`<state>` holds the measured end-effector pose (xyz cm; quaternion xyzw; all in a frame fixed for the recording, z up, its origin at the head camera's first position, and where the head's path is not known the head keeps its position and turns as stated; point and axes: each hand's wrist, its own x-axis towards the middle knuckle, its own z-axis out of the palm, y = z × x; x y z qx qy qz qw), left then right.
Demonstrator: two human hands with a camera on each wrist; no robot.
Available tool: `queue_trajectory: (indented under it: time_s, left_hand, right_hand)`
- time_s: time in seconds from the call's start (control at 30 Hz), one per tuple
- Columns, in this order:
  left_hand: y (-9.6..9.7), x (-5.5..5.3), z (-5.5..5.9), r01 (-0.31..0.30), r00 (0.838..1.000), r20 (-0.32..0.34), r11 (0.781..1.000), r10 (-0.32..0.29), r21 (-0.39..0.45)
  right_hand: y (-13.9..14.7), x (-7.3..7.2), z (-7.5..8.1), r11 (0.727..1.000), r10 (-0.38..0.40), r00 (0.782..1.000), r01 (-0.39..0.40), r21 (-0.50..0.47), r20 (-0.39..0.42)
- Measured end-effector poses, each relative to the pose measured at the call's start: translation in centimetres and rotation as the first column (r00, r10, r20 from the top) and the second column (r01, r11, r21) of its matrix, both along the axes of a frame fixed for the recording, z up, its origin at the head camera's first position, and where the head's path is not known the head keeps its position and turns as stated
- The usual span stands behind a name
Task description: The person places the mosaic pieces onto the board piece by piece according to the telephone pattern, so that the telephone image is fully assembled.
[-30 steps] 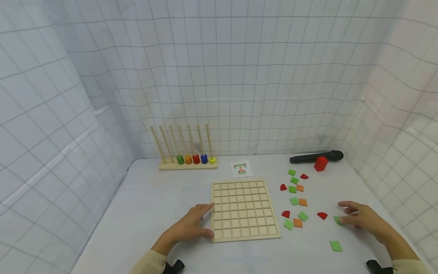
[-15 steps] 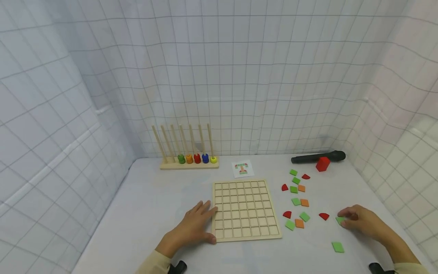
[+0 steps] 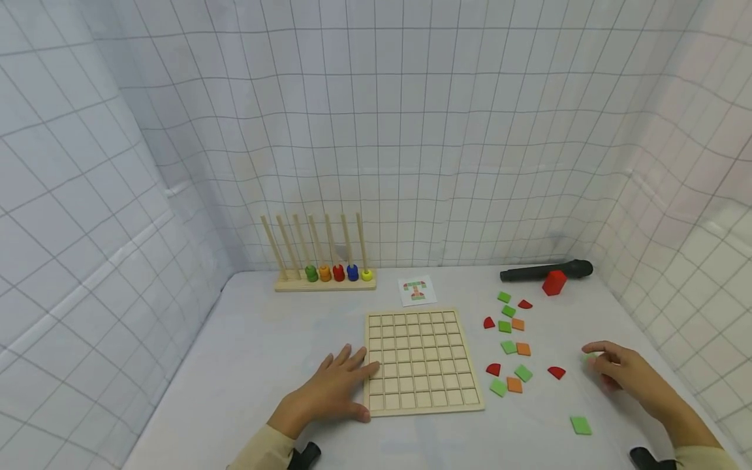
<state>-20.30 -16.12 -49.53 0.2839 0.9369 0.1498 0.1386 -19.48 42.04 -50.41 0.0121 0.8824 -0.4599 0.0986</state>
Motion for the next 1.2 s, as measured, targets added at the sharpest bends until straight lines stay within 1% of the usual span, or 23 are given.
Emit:
queue_trajectory:
  time_s: [0.1,0.17,0.27,0.4,0.6,0.77,0.87,0.97,1.03,1.13,1.2]
  left_hand:
    - [0.1,0.0,0.1,0.009,1.0,0.002,1.0,-0.009,-0.016]
    - [0.1,0.0,0.0,0.013,1.0,0.002,1.0,-0.013,-0.028]
    - [0.1,0.0,0.0,0.017,1.0,-0.006,0.999,-0.017,-0.043]
    - [0.2,0.0,0.2,0.021,1.0,-0.011,0.998,-0.022,-0.055]
    - [0.0,0.1,0.3,0.036,0.999,0.011,0.998,-0.035,-0.06]
    - [-0.1,0.0,0.4,0.048,0.999,0.005,0.997,-0.048,-0.052]
    - [0.0,-0.1,0.4,0.055,0.998,-0.009,0.997,-0.055,-0.046]
    - [0.2,-0.1,0.5,0.059,0.998,-0.022,0.997,-0.06,-0.045]
    - [0.3,-0.1,0.6,0.059,0.998,-0.029,0.997,-0.061,-0.051]
    - [0.4,0.0,0.7,0.056,0.998,-0.035,0.997,-0.058,-0.059]
    - [0.5,0.0,0.6,0.055,0.998,-0.04,0.996,-0.057,-0.064]
  right_hand:
    - [-0.1,-0.8,0.4,0.992,-0.077,0.997,0.073,-0.106,-0.027]
    - [-0.4,-1.5,0.8,0.982,-0.1,0.994,0.093,-0.166,-0.039]
    - [-1.4,-2.4,1.5,0.972,-0.106,0.993,0.094,-0.215,-0.045]
    - [-3.5,-3.6,2.4,0.972,-0.083,0.995,0.07,-0.222,-0.047]
    - [-7.5,-5.8,3.0,0.969,-0.057,0.997,0.042,-0.242,-0.053]
    - [-11.7,-7.8,3.7,0.967,0.018,0.997,-0.036,-0.252,-0.074]
    - [-14.2,-8.8,3.9,0.964,0.067,0.996,-0.08,-0.253,-0.059]
    - [-16.5,-9.6,3.6,0.962,0.098,0.995,-0.101,-0.255,-0.025]
    - [-17.9,-9.9,3.2,0.961,0.1,0.995,-0.095,-0.261,0.009]
    - [-19.8,-10.3,2.3,0.954,0.129,0.991,-0.111,-0.278,0.046]
    - [-20.8,-10.3,1.7,0.947,0.163,0.985,-0.141,-0.287,0.056]
